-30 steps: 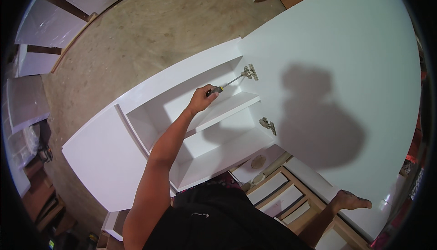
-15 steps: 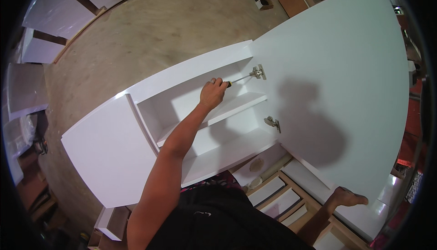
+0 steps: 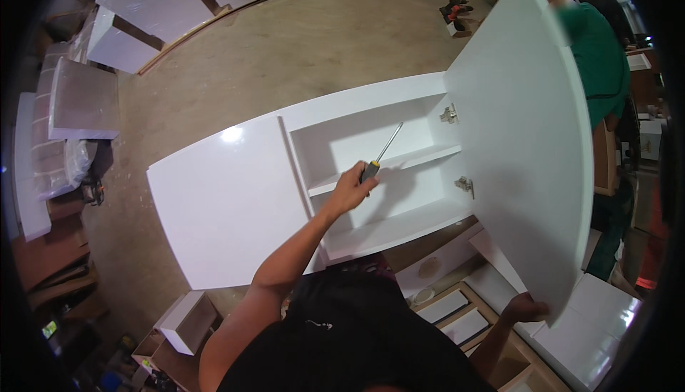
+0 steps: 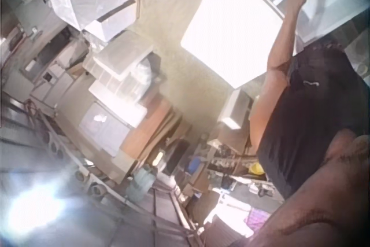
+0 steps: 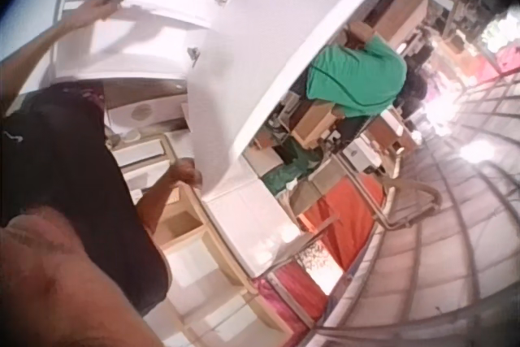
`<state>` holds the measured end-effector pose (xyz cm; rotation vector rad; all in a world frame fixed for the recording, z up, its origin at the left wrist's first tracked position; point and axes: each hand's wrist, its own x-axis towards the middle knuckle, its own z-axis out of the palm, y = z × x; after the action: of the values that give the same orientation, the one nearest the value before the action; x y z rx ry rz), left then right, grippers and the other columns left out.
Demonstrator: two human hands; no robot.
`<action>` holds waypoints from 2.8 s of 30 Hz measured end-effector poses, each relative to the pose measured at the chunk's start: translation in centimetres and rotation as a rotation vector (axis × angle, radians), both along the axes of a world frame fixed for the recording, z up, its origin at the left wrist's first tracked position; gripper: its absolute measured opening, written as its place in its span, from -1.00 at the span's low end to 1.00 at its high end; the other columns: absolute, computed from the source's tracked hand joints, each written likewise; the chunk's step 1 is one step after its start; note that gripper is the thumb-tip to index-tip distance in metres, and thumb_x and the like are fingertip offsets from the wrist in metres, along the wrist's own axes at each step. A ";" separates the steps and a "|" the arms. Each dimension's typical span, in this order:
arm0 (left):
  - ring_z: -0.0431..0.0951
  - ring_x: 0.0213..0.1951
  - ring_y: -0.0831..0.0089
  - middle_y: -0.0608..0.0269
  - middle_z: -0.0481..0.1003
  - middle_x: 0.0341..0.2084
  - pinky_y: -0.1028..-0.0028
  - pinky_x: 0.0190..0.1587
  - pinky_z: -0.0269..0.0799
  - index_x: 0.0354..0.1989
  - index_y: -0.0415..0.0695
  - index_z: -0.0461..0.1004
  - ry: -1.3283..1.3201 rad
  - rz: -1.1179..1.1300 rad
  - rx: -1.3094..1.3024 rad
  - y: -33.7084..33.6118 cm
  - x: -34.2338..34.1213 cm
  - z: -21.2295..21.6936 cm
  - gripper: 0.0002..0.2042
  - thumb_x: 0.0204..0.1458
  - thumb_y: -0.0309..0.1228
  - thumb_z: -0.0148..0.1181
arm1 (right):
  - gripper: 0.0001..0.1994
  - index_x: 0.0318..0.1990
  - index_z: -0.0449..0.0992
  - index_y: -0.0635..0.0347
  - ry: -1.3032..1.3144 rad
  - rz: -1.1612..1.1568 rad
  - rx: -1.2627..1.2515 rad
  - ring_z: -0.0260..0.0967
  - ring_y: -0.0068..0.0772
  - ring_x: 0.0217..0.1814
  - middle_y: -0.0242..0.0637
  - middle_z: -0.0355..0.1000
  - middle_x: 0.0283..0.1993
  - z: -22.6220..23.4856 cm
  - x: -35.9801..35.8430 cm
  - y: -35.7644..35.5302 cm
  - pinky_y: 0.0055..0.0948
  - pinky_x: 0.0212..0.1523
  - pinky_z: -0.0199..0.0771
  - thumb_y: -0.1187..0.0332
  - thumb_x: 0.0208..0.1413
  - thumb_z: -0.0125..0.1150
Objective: The person assembles a white cabinet by attaching doors with a screwdriver, repeatedly opening and closing them to check alignment. They then wipe the cabinet surface with a cloth and apply a substance from a can.
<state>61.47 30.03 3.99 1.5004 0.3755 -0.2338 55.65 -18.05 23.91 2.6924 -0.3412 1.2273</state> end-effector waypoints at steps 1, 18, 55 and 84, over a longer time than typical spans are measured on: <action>0.45 -0.54 0.53 0.26 0.42 -0.58 0.46 -0.44 0.39 -0.30 -0.19 0.36 0.011 0.019 -0.088 0.2 -2.4 1.5 -0.78 0.10 -0.29 0.17 | -0.51 -0.06 0.40 0.51 0.081 -0.026 -0.099 0.48 -0.18 -0.19 -0.03 0.44 -0.09 -2.5 -2.9 -2.4 -0.12 -0.14 0.51 0.09 0.27 0.01; 0.37 -0.61 0.61 0.34 0.38 -0.64 0.54 -0.55 0.30 -0.36 -0.20 0.34 0.310 0.453 -0.006 14.3 -37.2 2.4 -0.87 0.07 -0.43 0.15 | -0.41 0.17 0.41 -0.10 0.871 1.374 -0.025 0.16 -0.14 0.26 -0.28 0.25 0.22 -15.7 -9.7 31.8 0.19 0.24 0.12 0.46 -0.16 0.16; 0.37 -0.59 0.61 0.36 0.38 -0.60 0.55 -0.53 0.29 -0.23 -0.17 0.39 0.253 0.773 0.054 -1.8 -36.4 6.0 -0.84 0.17 -0.34 0.13 | -0.31 0.21 0.35 -0.09 1.066 1.600 -0.032 -0.11 0.03 0.45 -0.16 0.07 0.39 -22.6 -9.8 29.9 0.27 0.34 -0.07 -0.02 -0.13 0.38; 0.25 0.16 0.12 -0.03 0.20 0.14 0.04 0.30 0.08 0.17 -0.25 0.13 0.395 1.336 -1.079 -5.1 -34.0 -5.3 -0.47 0.07 -0.27 0.08 | -0.48 -0.26 0.40 0.21 1.228 0.501 1.680 0.26 -0.59 -0.67 -0.44 0.23 -0.58 -21.5 -4.8 23.4 -0.57 -0.67 0.30 -0.16 0.25 -0.02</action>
<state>27.47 24.90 -1.30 -0.0477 1.2343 0.3236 50.85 5.34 2.42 4.0280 -0.6256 -1.7826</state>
